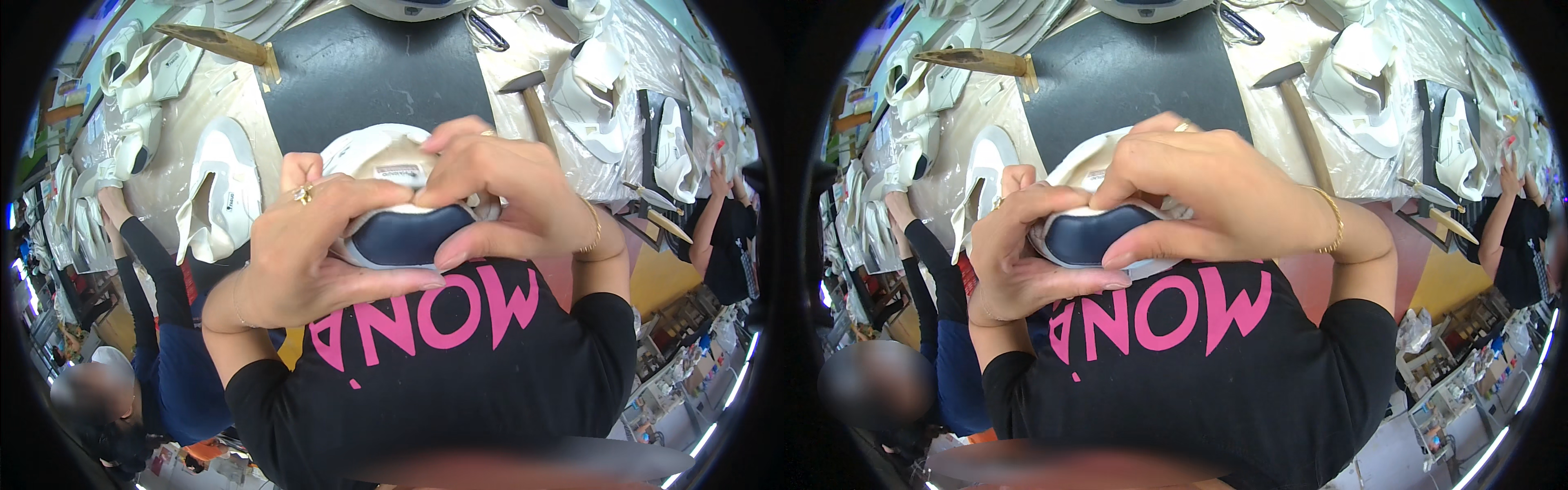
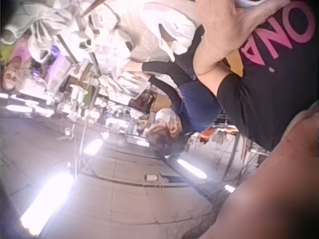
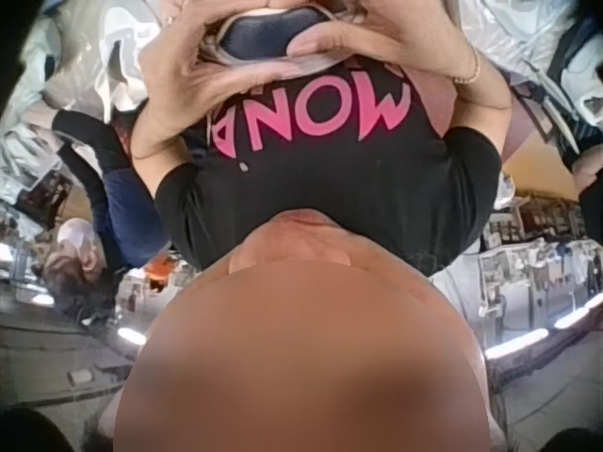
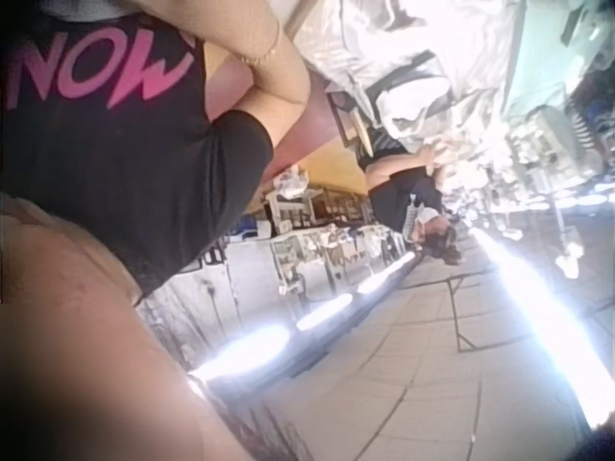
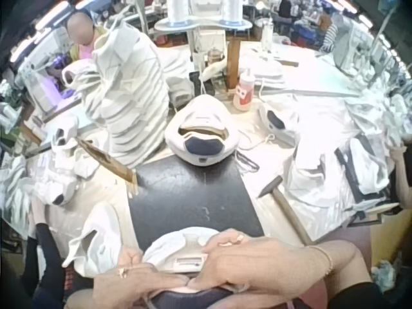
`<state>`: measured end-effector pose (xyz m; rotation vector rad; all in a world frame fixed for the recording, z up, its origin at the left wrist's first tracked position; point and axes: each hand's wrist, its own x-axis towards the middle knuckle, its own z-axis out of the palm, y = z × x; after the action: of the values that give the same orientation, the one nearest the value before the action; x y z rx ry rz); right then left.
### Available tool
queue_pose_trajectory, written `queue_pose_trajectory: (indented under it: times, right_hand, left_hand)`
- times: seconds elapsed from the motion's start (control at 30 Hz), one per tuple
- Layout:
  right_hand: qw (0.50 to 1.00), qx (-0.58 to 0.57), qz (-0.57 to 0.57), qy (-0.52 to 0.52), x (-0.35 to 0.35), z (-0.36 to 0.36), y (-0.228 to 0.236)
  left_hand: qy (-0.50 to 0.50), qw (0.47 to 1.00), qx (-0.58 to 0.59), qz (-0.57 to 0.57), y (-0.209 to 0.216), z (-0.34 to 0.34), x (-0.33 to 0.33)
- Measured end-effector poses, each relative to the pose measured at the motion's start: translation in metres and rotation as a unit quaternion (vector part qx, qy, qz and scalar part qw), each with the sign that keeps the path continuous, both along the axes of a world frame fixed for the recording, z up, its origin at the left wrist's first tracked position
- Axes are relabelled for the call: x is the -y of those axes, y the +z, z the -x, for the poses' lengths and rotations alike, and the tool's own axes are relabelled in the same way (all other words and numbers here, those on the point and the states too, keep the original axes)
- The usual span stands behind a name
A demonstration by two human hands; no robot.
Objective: The person repeatedly picks up white slip-on shoes, uses a wooden mallet to tap the toe and heel areas, and inspects the fit by hand. The person places finished shoes into a pile and continues the process with additional units.
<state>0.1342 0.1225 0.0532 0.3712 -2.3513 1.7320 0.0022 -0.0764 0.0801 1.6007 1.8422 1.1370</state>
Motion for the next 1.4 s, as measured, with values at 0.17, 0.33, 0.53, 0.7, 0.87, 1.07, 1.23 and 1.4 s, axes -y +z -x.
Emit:
queue_pose_trajectory:
  times: [0.17, 0.33, 0.53, 0.7, 0.87, 1.07, 1.23, 1.4]
  right_hand:
    - [0.993, -0.029, -0.112, -0.019, 0.001, -0.010, 0.018]
    - [0.992, -0.035, -0.123, 0.002, 0.003, -0.011, 0.015]
    - [0.990, -0.050, -0.118, 0.061, 0.000, -0.011, 0.012]
    - [0.991, -0.060, -0.064, 0.104, -0.005, -0.007, 0.007]
    - [0.979, -0.090, 0.019, 0.183, 0.004, -0.004, -0.010]
    - [0.976, 0.096, 0.109, 0.161, 0.001, -0.003, -0.013]
    - [0.992, -0.015, -0.113, 0.046, -0.003, -0.018, 0.008]
    - [0.994, -0.018, -0.107, 0.025, 0.000, -0.020, 0.010]
  left_hand:
    - [-0.015, 0.998, -0.054, 0.014, 0.007, 0.000, 0.001]
    - [-0.038, 0.994, -0.092, -0.033, 0.003, -0.001, 0.001]
    - [-0.093, 0.990, -0.082, -0.072, -0.002, -0.004, 0.003]
    - [-0.119, 0.984, -0.085, -0.101, -0.009, -0.005, 0.003]
    - [-0.161, 0.979, -0.026, -0.120, -0.018, -0.014, 0.001]
    - [-0.100, 0.994, -0.014, -0.036, -0.013, -0.013, 0.001]
    - [-0.085, 0.995, -0.056, 0.025, 0.007, -0.004, 0.005]
    - [-0.072, 0.994, 0.061, 0.058, 0.006, 0.003, 0.008]
